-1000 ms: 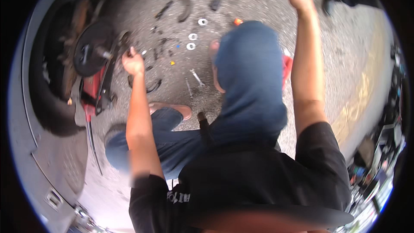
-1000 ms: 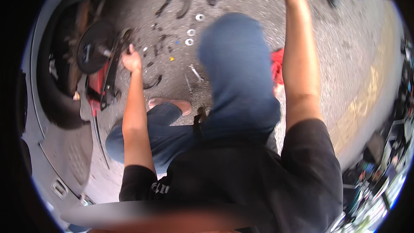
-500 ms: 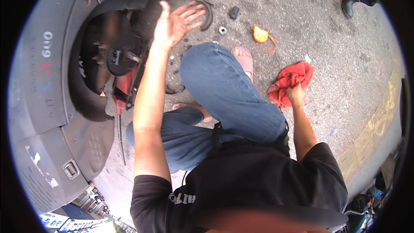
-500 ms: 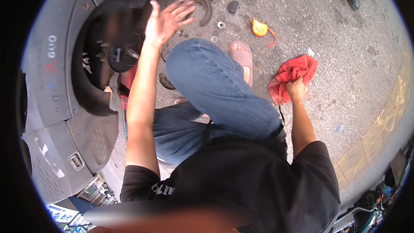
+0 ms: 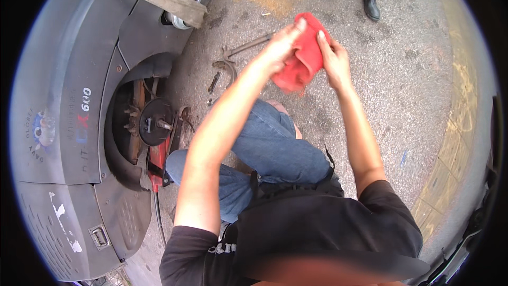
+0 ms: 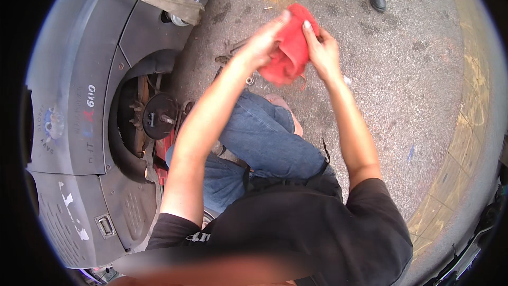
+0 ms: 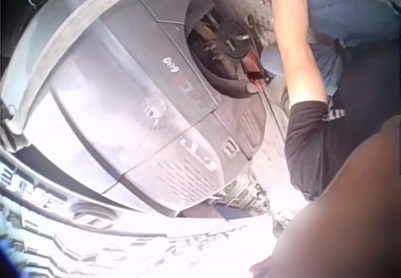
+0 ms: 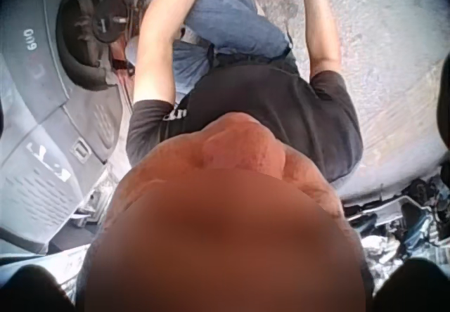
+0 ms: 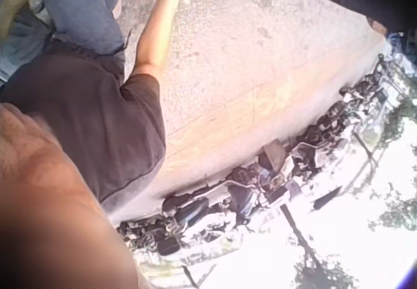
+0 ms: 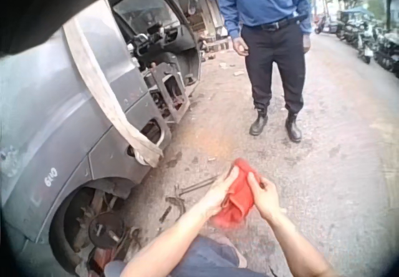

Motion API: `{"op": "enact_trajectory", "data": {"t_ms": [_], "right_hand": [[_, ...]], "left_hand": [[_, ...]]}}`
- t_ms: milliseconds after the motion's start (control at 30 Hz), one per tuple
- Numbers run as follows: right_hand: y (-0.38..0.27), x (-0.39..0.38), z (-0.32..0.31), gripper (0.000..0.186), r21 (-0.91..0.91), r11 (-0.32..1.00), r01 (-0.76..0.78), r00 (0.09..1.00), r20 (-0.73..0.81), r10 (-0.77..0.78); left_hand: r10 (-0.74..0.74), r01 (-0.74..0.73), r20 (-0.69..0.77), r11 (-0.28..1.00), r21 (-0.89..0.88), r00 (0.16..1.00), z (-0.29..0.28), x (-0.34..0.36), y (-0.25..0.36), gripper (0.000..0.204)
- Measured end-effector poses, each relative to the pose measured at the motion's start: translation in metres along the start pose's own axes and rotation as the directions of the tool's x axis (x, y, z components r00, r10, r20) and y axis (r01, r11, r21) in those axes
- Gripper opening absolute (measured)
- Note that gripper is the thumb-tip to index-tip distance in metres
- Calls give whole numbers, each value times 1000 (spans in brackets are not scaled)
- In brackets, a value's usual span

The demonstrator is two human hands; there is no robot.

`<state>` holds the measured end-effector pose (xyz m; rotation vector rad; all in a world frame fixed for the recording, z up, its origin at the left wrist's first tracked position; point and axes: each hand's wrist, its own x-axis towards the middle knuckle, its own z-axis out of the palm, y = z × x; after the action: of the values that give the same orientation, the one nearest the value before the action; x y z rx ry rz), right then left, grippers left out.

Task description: The person works on a vehicle wheel hub, using a wrench to tighten bolts on the brake assembly. They wipe the hub with a red cloth and handle various small metal parts and tools laid out on the ground.

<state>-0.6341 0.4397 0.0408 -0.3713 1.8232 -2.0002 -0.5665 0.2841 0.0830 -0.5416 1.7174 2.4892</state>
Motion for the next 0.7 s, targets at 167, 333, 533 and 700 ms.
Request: {"op": "enact_trajectory", "data": {"t_ms": [167, 333, 533, 700], "right_hand": [[41, 18, 48, 57, 362, 930, -67, 950, -262, 171], [63, -36, 54, 59, -59, 992, -113, 993, -40, 111], [70, -33, 32, 78, -679, 730, -75, 997, -68, 39], [107, -18, 96, 56, -19, 971, -239, 963, 124, 240]], "left_hand": [[204, -356, -441, 887, -294, 874, 32, 37, -64, 31], [28, -162, -740, 981, -110, 672, -31, 57, -130, 31], [-11, -181, -759, 969, -169, 651, -86, 59, -184, 29], [53, -370, -511, 755, -542, 858, -80, 40, -180, 30]]}}
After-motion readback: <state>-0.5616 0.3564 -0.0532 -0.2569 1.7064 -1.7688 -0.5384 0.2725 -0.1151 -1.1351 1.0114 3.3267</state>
